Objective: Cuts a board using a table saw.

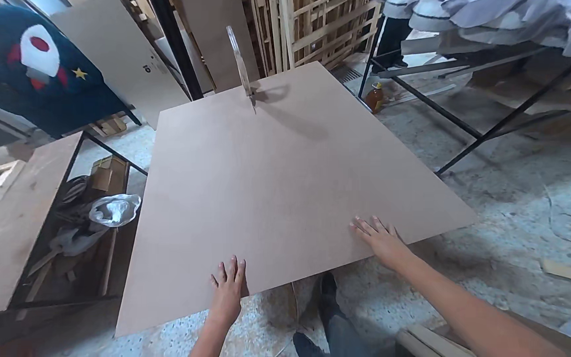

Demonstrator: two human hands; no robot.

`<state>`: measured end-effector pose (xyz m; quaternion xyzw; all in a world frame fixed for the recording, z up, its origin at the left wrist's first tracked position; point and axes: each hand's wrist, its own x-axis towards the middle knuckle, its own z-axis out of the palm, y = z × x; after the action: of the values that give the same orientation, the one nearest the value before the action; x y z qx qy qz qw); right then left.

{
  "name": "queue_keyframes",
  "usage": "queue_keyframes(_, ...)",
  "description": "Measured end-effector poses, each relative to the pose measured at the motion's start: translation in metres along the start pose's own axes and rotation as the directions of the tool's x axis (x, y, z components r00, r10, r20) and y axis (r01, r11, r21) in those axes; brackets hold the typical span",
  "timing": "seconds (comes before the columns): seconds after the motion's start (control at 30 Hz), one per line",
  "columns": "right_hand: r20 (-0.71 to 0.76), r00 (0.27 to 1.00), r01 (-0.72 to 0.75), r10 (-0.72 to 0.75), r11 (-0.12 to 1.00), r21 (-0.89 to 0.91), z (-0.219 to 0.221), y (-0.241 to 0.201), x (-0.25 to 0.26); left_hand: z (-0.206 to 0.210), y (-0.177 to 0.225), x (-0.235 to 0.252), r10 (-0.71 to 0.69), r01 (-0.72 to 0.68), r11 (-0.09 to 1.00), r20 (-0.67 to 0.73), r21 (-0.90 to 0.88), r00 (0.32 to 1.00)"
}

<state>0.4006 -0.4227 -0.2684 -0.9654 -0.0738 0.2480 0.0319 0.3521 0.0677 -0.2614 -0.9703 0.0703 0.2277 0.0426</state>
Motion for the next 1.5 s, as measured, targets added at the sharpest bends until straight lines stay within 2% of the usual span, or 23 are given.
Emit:
queue_keyframes(1.03,-0.004,1.000,0.001,-0.001,1.000,-0.024,-0.104,0.014,0.202,-0.088,-0.049,0.204,-0.026,0.026,1.000,-0.011,-0.013,1.000)
queue_keyframes(1.5,-0.033,0.999,0.007,-0.008,0.999,-0.047,-0.142,0.007,0.284,-0.117,-0.088,0.287,-0.029,0.028,0.999,-0.045,-0.022,0.999)
